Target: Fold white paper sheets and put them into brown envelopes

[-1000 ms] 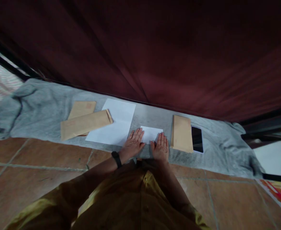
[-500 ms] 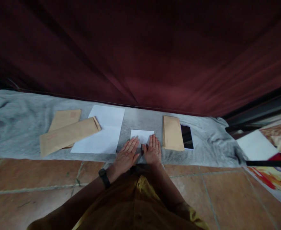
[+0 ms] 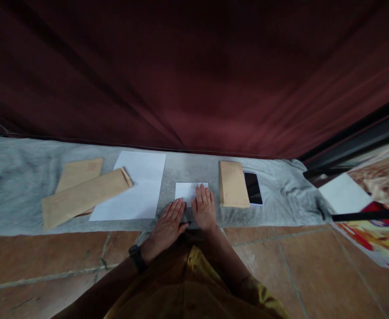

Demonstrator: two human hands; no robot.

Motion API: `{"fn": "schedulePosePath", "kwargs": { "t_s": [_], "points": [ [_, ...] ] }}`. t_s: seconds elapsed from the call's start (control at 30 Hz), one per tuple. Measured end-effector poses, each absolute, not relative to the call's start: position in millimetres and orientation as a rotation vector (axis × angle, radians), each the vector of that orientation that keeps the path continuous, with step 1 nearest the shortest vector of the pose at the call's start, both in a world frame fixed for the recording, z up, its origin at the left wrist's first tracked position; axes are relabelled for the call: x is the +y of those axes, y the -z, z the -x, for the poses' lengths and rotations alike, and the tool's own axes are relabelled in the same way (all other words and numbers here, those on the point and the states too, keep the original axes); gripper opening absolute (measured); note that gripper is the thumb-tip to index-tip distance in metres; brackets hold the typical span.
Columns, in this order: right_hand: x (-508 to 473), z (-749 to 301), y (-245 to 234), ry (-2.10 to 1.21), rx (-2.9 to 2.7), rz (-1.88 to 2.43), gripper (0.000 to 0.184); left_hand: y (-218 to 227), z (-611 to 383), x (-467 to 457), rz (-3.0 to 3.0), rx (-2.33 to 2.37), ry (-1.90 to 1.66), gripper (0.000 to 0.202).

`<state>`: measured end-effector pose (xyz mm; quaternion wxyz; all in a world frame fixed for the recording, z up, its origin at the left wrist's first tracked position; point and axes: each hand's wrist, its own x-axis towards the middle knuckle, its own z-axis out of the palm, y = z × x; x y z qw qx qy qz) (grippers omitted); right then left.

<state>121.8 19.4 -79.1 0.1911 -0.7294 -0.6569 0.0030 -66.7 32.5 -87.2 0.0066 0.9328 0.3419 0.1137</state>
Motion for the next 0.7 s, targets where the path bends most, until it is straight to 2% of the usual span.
{"fn": "schedulePosePath", "kwargs": {
  "t_s": [0.27,0.43,0.7],
  "points": [
    [32.9,-117.3,77.3,-0.125,-1.969,1.953,0.048,78.7,65.5,39.5,-2.917,1.055,-0.367,0.056],
    [32.0,-118.5,83.8,-0.121,-1.992,1.954,0.049,69.4,44.0,61.7,-2.838,1.133,-0.423,0.059],
    [23.6,-126.0,91.7,0.023,-1.784,2.070,0.054,86.5,32.2,83.5,-2.766,1.259,-0.404,0.063]
  ]
}}
